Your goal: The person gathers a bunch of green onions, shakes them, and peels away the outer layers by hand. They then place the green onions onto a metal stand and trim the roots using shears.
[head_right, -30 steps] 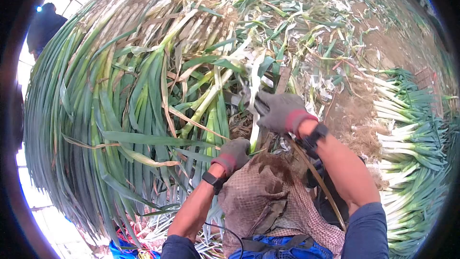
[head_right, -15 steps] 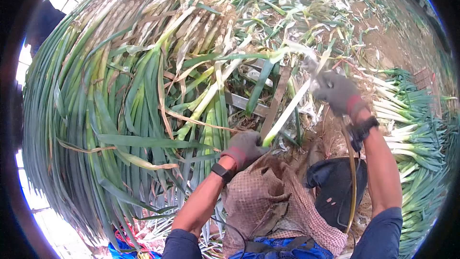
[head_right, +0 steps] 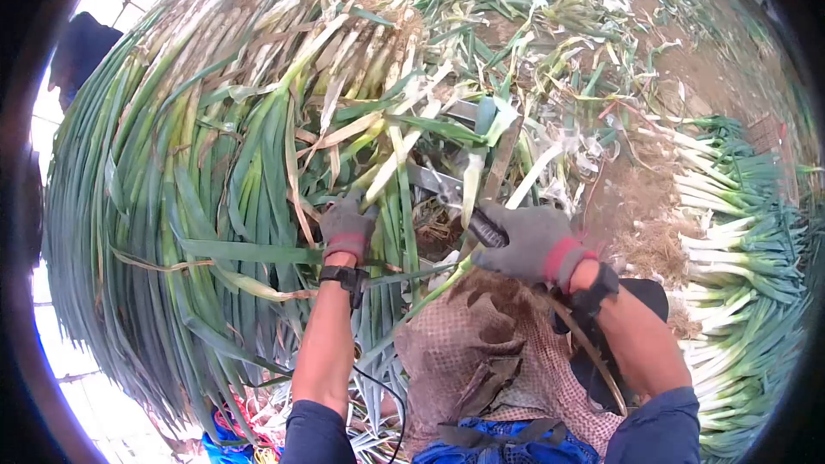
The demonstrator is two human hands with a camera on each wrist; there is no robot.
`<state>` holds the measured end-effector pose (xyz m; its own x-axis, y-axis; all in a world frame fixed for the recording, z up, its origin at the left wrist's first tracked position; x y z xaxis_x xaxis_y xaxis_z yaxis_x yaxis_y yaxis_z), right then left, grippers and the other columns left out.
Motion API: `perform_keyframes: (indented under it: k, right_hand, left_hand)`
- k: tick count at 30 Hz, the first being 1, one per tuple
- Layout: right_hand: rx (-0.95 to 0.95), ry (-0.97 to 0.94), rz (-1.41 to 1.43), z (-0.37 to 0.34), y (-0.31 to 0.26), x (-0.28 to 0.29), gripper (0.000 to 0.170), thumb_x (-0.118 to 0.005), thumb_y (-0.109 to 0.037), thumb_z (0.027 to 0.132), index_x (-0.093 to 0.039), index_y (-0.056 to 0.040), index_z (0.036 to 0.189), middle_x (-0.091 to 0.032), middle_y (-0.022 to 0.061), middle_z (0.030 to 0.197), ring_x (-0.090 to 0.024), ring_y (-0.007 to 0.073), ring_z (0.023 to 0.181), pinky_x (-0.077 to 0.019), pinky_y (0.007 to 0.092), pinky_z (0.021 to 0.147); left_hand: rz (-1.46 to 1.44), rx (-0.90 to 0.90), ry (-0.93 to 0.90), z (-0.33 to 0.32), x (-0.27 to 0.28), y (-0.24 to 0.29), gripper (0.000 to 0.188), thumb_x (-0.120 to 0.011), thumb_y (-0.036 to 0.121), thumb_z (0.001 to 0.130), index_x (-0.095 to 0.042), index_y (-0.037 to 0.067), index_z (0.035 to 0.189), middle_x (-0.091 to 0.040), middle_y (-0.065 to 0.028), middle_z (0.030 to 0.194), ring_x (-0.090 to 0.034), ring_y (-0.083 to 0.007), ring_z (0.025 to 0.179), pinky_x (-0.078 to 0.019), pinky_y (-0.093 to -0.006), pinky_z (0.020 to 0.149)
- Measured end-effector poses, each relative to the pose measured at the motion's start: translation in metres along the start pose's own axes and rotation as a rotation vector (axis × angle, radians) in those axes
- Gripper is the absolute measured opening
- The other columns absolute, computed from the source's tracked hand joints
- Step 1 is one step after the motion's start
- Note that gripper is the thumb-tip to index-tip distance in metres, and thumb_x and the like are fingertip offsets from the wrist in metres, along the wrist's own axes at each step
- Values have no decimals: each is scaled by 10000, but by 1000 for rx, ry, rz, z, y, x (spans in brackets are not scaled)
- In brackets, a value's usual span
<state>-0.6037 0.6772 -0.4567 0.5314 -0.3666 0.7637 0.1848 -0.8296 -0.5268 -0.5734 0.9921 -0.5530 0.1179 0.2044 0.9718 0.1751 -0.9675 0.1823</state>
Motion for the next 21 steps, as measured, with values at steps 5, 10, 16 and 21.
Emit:
perform_keyframes:
  k: [5, 10, 16, 21]
  right_hand:
    - [49, -141, 11, -19, -22, -3, 753, -707, -598, 811, -576, -189, 1431, -750, 175, 970, -722, 394, 911, -527, 493, 869]
    - [-85, -55, -1, 1, -27, -20, 759, -711, -557, 811, -574, -141, 1431, -751, 205, 1010, -715, 409, 981, -525, 483, 903]
    - [-161, -18, 35, 19, -20, -16, 723, -720, -506, 808, -586, -122, 1406, -748, 210, 1086, -718, 394, 1027, -528, 458, 939]
    - [-109, -118, 70, 14, -27, -10, 732, -721, -540, 807, -594, -134, 1403, -747, 202, 1090, -718, 394, 1022, -526, 456, 941]
  left_hand:
    - [-59, 26, -52, -21, 19, 1, 465, -705, 424, 897, -692, 138, 1264, -714, -160, 1160, -683, -365, 1078, -532, -474, 901]
    - [22, -11, -6, -35, 21, 0, 417, -704, 413, 910, -681, 152, 1234, -699, -138, 1127, -692, -367, 1031, -540, -479, 857]
    - [13, 17, -26, -42, 1, -3, 374, -700, 402, 913, -678, 143, 1181, -700, -138, 1094, -694, -367, 1004, -537, -490, 831]
    - [-15, 37, -21, -44, -1, 1, 375, -683, 416, 919, -682, 129, 1161, -711, -153, 1065, -695, -381, 994, -533, -498, 840]
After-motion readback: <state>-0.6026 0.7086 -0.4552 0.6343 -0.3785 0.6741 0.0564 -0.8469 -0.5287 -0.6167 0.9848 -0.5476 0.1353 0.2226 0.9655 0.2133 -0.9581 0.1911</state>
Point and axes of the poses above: each hand's wrist, its own z-axis towards the middle knuckle, its own x-axis out of the back of the hand, y = z × x, the point moved 4 cm from there along z, towards the middle knuckle
